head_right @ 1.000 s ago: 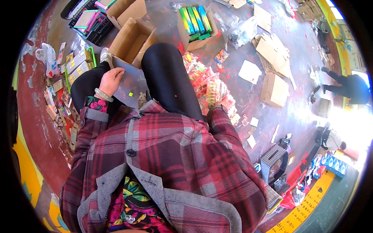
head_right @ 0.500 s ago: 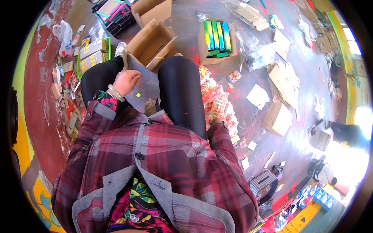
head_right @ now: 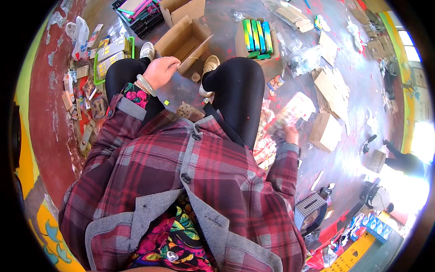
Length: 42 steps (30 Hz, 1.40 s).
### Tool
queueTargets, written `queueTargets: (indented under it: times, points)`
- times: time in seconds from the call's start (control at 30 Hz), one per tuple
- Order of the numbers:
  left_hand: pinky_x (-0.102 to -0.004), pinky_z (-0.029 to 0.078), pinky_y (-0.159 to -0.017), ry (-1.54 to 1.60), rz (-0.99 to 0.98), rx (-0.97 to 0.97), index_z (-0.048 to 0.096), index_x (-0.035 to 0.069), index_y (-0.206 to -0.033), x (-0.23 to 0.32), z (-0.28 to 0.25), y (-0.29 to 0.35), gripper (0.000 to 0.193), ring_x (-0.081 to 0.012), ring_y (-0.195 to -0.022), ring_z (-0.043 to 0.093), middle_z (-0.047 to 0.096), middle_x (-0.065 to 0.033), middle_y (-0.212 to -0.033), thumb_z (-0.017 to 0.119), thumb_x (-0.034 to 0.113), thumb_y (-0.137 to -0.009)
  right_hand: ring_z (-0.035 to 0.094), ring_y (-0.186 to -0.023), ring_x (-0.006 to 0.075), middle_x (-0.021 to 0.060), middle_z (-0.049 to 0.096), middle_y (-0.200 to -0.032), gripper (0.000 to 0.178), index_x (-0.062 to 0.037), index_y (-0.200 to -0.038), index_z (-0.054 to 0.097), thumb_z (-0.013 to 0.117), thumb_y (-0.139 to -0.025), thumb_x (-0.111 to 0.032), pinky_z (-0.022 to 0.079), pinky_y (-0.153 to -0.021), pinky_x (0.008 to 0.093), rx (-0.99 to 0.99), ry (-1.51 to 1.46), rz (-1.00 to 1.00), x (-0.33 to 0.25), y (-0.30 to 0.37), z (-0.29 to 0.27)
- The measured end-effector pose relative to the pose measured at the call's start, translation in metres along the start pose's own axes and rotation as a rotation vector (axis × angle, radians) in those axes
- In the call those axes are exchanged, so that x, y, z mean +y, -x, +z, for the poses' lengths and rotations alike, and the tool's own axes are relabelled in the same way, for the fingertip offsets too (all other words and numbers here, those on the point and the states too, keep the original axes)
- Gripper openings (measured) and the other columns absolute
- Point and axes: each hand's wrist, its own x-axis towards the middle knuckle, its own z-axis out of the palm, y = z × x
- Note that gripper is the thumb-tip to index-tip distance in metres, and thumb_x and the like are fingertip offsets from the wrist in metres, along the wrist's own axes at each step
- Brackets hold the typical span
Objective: The person sits on the floor and sorts small packaged items from a cardboard box. They pick up each item, wipe it with a cloth, and place it back into the box. The person handles items one at a time, including colorful packages and small cards.
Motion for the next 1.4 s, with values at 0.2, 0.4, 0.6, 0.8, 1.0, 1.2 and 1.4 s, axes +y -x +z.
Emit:
queueTargets:
  times: [0.2,0.4,0.6,0.8,1.0,1.2,1.4]
  points:
    - [-0.0288,0.045,-0.079,0.480,-0.296,-0.029,0.060,-0.001,-0.091,0.028,-0.036,0.001,0.031,-0.0183,-0.089,0.059,0.063,-0.0121,-0.096,0.051,0.029,-0.089,0.058,-0.092,0.0201,0.0116,0.057,-0.107,0.042,0.0022,-0.118,0.046,0.055,-0.084,-0.020,0.048,-0.081,0.0327,0.118,-0.618,-0.212,-0.198,0.056,-0.061]
    - [-0.0352,0.033,-0.100,1.766,-0.099,-0.165,0.040,0.003,-0.126,0.089,-0.038,-0.017,0.059,-0.0231,-0.116,0.044,0.047,-0.0154,-0.123,0.049,0.045,-0.087,0.061,-0.089,0.0235,0.0135,0.059,-0.101,0.029,0.0017,-0.111,0.050,0.052,-0.088,-0.017,0.052,-0.077,0.0352,-0.544,-0.989,-0.360,-0.355,0.116,0.042]
    - [-0.0410,0.037,-0.097,1.971,-0.045,-0.085,0.032,0.002,-0.131,0.106,-0.026,-0.017,0.061,-0.0304,-0.110,0.049,0.046,-0.0174,-0.125,0.050,0.039,-0.087,0.061,-0.071,0.0162,0.0068,0.062,-0.086,0.024,-0.0002,-0.103,0.053,0.059,-0.085,-0.016,0.052,-0.062,0.0296,-0.991,-0.936,0.027,-0.379,0.115,0.162]
    - [-0.0454,0.042,-0.091,2.244,-0.289,-0.228,0.031,-0.003,-0.130,0.052,-0.018,-0.010,0.052,-0.0377,-0.108,0.050,0.048,-0.0230,-0.121,0.039,0.021,-0.084,0.059,-0.074,0.0128,0.0069,0.060,-0.086,0.022,-0.0004,-0.096,0.056,0.052,-0.089,-0.021,0.050,-0.065,0.0265,-0.775,-0.555,-0.233,-0.379,0.103,0.161]
    - [-0.0507,0.044,-0.087,2.239,-0.319,-0.224,0.027,-0.004,-0.132,0.041,-0.007,-0.017,0.058,-0.0424,-0.110,0.047,0.042,-0.0236,-0.127,0.038,0.025,-0.083,0.061,-0.081,0.0177,0.0097,0.060,-0.091,0.022,-0.0010,-0.100,0.056,0.052,-0.089,-0.020,0.051,-0.072,0.0311,-0.505,-0.939,-0.116,-0.408,0.080,0.102]
    - [-0.0426,0.046,-0.085,2.172,-0.357,-0.110,0.043,-0.003,-0.120,0.058,0.011,-0.041,0.052,-0.0310,-0.093,0.059,0.057,-0.0178,-0.107,0.039,0.040,-0.091,0.056,-0.090,0.0126,0.0059,0.058,-0.100,0.019,-0.0028,-0.102,0.056,0.053,-0.088,-0.016,0.046,-0.077,0.0254,-0.157,-0.531,-0.850,-0.423,0.130,0.145]
    - [-0.0408,0.041,-0.093,2.284,-0.291,-0.406,0.044,0.004,-0.123,0.099,0.005,-0.047,0.058,-0.0251,-0.106,0.053,0.053,-0.0131,-0.117,0.036,0.051,-0.091,0.036,-0.125,0.0306,0.0108,0.044,-0.130,0.043,-0.0138,-0.118,0.053,0.062,-0.077,-0.024,0.022,-0.103,0.0449,-0.125,0.384,-1.311,-0.387,0.130,0.168]
